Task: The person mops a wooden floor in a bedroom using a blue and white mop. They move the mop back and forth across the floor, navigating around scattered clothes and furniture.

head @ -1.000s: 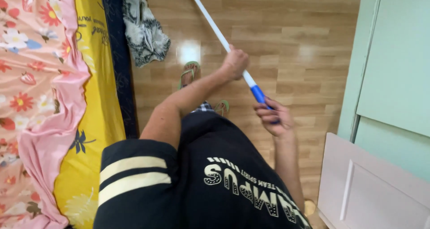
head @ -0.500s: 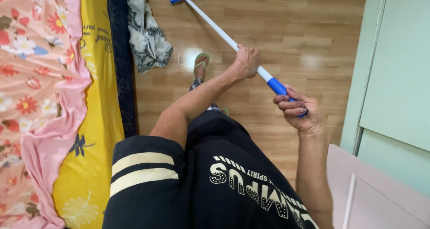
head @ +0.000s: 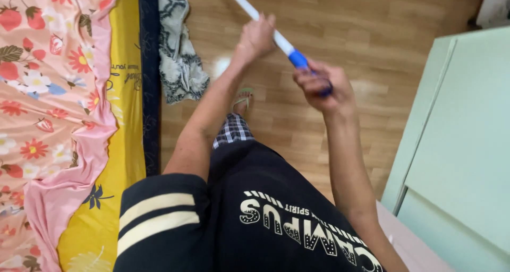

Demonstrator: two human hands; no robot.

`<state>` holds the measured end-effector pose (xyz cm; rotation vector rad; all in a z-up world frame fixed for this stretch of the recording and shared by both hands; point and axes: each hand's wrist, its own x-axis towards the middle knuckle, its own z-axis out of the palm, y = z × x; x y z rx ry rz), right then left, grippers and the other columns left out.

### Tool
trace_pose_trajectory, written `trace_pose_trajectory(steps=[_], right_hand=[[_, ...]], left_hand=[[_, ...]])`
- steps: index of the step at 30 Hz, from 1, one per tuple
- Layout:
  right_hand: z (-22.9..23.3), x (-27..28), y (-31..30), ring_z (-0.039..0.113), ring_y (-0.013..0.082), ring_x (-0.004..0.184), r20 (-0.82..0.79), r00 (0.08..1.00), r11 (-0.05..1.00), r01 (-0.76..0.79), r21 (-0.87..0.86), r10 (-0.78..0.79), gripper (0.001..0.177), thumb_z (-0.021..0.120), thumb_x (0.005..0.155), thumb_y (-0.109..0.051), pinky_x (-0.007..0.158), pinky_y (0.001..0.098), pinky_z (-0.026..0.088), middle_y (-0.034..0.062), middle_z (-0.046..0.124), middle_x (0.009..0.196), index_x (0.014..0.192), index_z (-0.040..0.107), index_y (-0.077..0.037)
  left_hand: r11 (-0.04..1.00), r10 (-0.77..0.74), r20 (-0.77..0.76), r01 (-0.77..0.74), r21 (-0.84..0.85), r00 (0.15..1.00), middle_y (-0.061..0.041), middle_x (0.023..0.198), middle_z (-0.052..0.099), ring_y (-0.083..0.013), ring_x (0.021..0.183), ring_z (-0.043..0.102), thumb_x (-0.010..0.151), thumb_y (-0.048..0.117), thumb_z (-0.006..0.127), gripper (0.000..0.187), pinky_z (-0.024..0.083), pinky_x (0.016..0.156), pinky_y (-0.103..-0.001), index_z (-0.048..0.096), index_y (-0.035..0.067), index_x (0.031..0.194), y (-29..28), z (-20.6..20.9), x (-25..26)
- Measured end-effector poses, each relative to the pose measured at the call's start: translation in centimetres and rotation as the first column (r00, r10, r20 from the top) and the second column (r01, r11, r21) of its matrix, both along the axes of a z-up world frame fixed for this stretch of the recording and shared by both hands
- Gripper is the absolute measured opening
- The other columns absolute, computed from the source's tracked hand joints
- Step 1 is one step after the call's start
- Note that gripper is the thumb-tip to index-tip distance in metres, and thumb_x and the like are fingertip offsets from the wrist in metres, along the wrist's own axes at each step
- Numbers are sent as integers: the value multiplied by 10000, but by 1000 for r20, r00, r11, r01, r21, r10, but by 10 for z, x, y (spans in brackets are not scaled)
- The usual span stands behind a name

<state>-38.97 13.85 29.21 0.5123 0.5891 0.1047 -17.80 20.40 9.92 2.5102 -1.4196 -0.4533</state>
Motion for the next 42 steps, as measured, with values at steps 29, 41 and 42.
trace_pose_trajectory(steps=[29, 41, 42], right_hand=[[-24, -217, 19, 393, 2, 637, 13, 990, 981, -138, -137, 141, 201, 483, 1047, -42, 444, 93, 336, -38, 363, 924, 1232, 540, -97], [37, -187, -32, 419, -62, 603, -44, 985, 927, -173, -332, 168, 309, 441, 1039, -18, 409, 40, 363, -66, 332, 922, 1338, 508, -61], [32, -172, -31, 419, -62, 603, -49, 986, 928, -168, -332, 161, 309, 441, 1039, -18, 409, 40, 363, -66, 332, 922, 1338, 508, -61]], left_hand=[[777, 79, 108, 7, -629, 991, 8, 616, 607, -208, 686, 593, 848, 397, 714, 300, 482, 822, -394, 671, 234, 600, 30, 31, -252], [728, 113, -13, -91, -679, 994, -63, 618, 633, -274, 678, 624, 887, 293, 692, 274, 462, 994, -522, 680, 184, 635, -17, 57, -247], [729, 106, -17, -89, -679, 994, -63, 618, 633, -274, 678, 624, 887, 293, 692, 274, 462, 994, -522, 680, 184, 635, -16, 46, -231]])
